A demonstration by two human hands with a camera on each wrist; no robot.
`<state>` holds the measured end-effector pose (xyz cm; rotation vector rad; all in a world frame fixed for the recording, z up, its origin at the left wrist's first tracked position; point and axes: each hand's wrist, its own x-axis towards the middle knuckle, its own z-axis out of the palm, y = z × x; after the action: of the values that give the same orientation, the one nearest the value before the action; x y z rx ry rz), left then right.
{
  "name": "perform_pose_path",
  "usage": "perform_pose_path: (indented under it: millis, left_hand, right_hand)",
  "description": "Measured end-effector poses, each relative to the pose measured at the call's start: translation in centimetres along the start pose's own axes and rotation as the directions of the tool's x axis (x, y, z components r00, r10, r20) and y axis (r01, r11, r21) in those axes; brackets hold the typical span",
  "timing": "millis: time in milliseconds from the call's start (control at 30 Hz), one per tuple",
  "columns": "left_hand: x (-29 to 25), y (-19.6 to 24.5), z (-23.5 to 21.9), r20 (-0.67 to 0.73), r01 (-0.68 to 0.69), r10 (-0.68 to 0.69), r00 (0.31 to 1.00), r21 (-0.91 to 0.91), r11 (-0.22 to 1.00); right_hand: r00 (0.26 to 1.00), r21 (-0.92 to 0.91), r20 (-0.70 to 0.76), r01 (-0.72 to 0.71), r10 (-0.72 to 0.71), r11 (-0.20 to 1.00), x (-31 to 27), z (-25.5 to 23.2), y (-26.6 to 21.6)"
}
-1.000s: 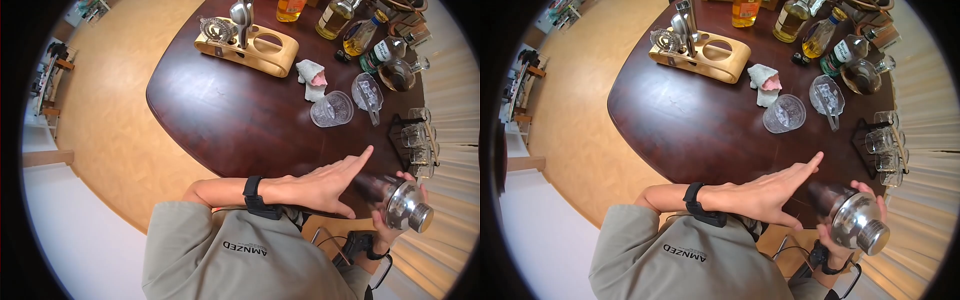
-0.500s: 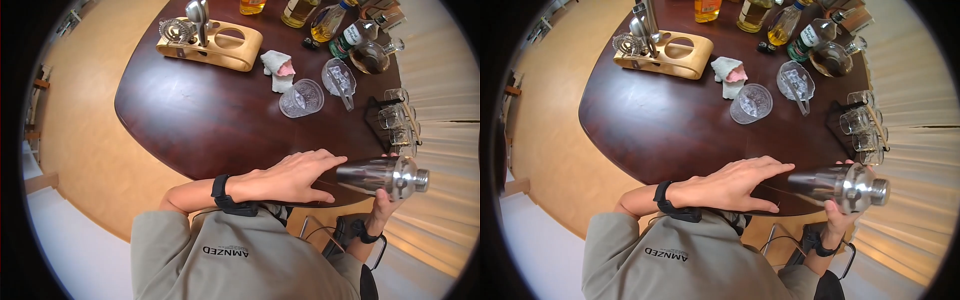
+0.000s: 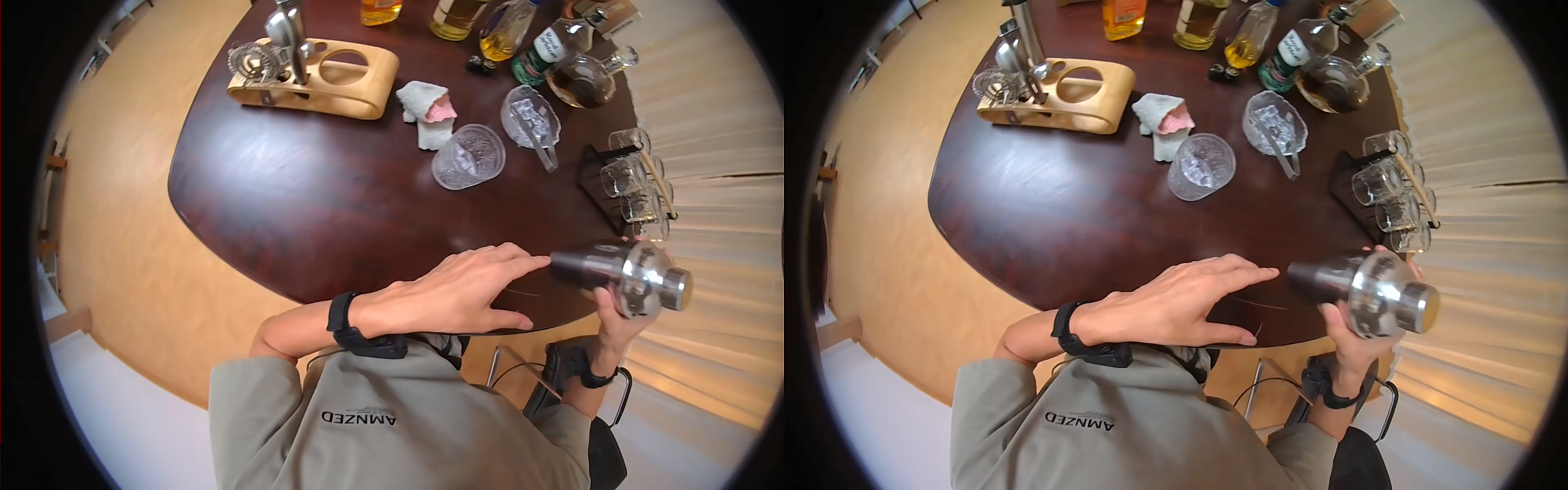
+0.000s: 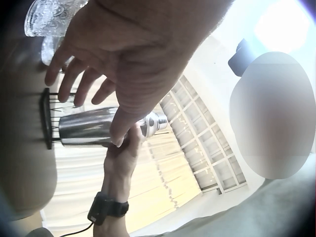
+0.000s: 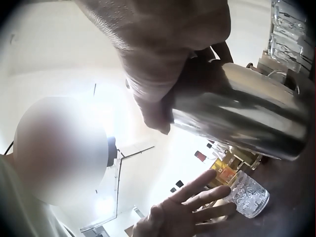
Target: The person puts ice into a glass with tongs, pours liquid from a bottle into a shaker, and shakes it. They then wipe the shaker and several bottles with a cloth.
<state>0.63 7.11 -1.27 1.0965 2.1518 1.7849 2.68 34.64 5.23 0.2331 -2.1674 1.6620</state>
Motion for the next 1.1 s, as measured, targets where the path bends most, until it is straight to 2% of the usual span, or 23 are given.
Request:
perform_pose_path:
  millis: [33, 67, 100, 133, 200, 333, 367, 400, 467, 533, 600, 667, 733, 767, 800, 867, 933, 1000, 1033, 1100]
  left_hand:
    - [0.1, 0.3, -0.3, 0.008, -0.019, 0.019, 1.000, -0.008, 1.000]
    - [0.1, 1.0, -0.8, 0.050, 0.050, -0.049, 0.998, -0.024, 0.998]
    - [0.2, 1.4, -1.2, 0.095, 0.114, -0.111, 0.989, -0.036, 0.993]
    - [0.3, 1.5, -1.2, 0.108, 0.090, -0.085, 0.991, -0.048, 0.995]
    - [0.3, 1.6, -1.1, 0.101, 0.137, -0.131, 0.986, -0.055, 0.989]
    - [0.2, 1.0, -0.4, 0.069, 0.079, -0.077, 0.995, -0.024, 0.997]
    - [0.2, 1.0, -0.5, 0.073, 0.073, -0.071, 0.995, -0.024, 0.997]
    - [0.2, 1.2, -0.6, 0.086, 0.105, -0.102, 0.991, -0.036, 0.994]
    - [0.4, 1.5, -0.7, 0.098, 0.134, -0.129, 0.987, -0.047, 0.990]
    - [0.5, 1.8, -0.9, 0.112, 0.141, -0.137, 0.984, -0.030, 0.990]
    - [0.6, 1.9, -0.9, 0.096, 0.140, -0.137, 0.986, -0.020, 0.990]
    - [0.5, 1.9, -0.9, 0.074, 0.137, -0.137, 0.988, -0.008, 0.990]
    - [0.5, 1.5, -0.7, 0.027, 0.088, -0.088, 0.996, 0.009, 0.996]
    - [0.5, 1.4, -0.7, 0.019, 0.093, -0.093, 0.995, 0.009, 0.996]
    - [0.5, 1.3, -0.7, 0.016, 0.098, -0.098, 0.995, 0.007, 0.995]
    - [0.8, 1.4, -0.6, 0.004, 0.088, -0.088, 0.996, 0.032, 0.996]
    - [0.6, 1.6, -0.6, -0.025, 0.089, -0.087, 0.996, 0.084, 0.993]
    - [0.6, 1.8, -0.7, -0.009, 0.116, -0.116, 0.993, 0.038, 0.993]
    - [0.6, 1.8, -0.6, 0.009, 0.128, -0.128, 0.992, -0.006, 0.992]
    - [0.5, 1.6, -0.6, 0.054, 0.114, -0.112, 0.992, -0.039, 0.993]
  right_hand:
    - [0.999, 0.019, 0.039, 0.010, -0.011, 1.000, 0.4, 0.0, 0.1]
    - [0.997, 0.032, 0.075, 0.018, -0.021, 0.999, 0.5, -0.4, 0.1]
    - [0.995, 0.157, 0.090, -0.061, 0.047, 0.986, 0.3, -1.2, 0.2]
    - [0.996, 0.182, 0.082, -0.061, 0.047, 0.981, 0.3, -1.2, 0.2]
    - [1.000, 0.042, 0.011, 0.022, -0.023, 0.999, 0.1, -0.1, -0.2]
    - [0.999, 0.129, -0.012, -0.027, 0.029, 0.991, 0.1, -1.4, -0.2]
    - [0.999, 0.015, -0.009, 0.043, -0.043, 0.999, 0.2, -1.1, -0.1]
    - [0.999, 0.010, -0.016, 0.043, -0.043, 0.999, 0.1, -1.3, -0.1]
    - [1.000, 0.193, 0.018, 0.003, -0.007, 0.981, 0.2, -1.7, 0.2]
    - [0.999, 0.235, 0.004, -0.032, 0.032, 0.972, 0.1, -1.8, 0.5]
    - [0.998, -0.053, -0.054, -0.014, 0.011, 0.998, -0.2, -1.3, 0.6]
    - [0.999, 0.019, -0.022, -0.038, 0.039, 0.999, -0.2, -2.3, 1.4]
    - [0.990, 0.242, 0.002, -0.140, 0.143, 0.960, -0.2, -2.5, 1.6]
    - [0.996, 0.056, -0.010, -0.087, 0.088, 0.995, -0.3, -2.2, 1.5]
    - [0.996, 0.053, -0.014, -0.090, 0.091, 0.995, -0.1, -2.0, 1.3]
    - [0.995, 0.222, 0.078, -0.073, 0.057, 0.972, 0.6, -1.5, 1.3]
    - [0.949, 0.478, 0.184, -0.314, 0.256, 0.820, 0.3, -1.4, 0.7]
    - [0.943, 0.562, 0.271, -0.316, 0.190, 0.764, 0.2, -0.7, 1.1]
    - [0.943, 0.562, 0.268, -0.320, 0.198, 0.763, 0.1, -0.3, 0.9]
    - [0.960, 0.505, 0.229, -0.259, 0.162, 0.823, 0.2, 0.9, 0.1]
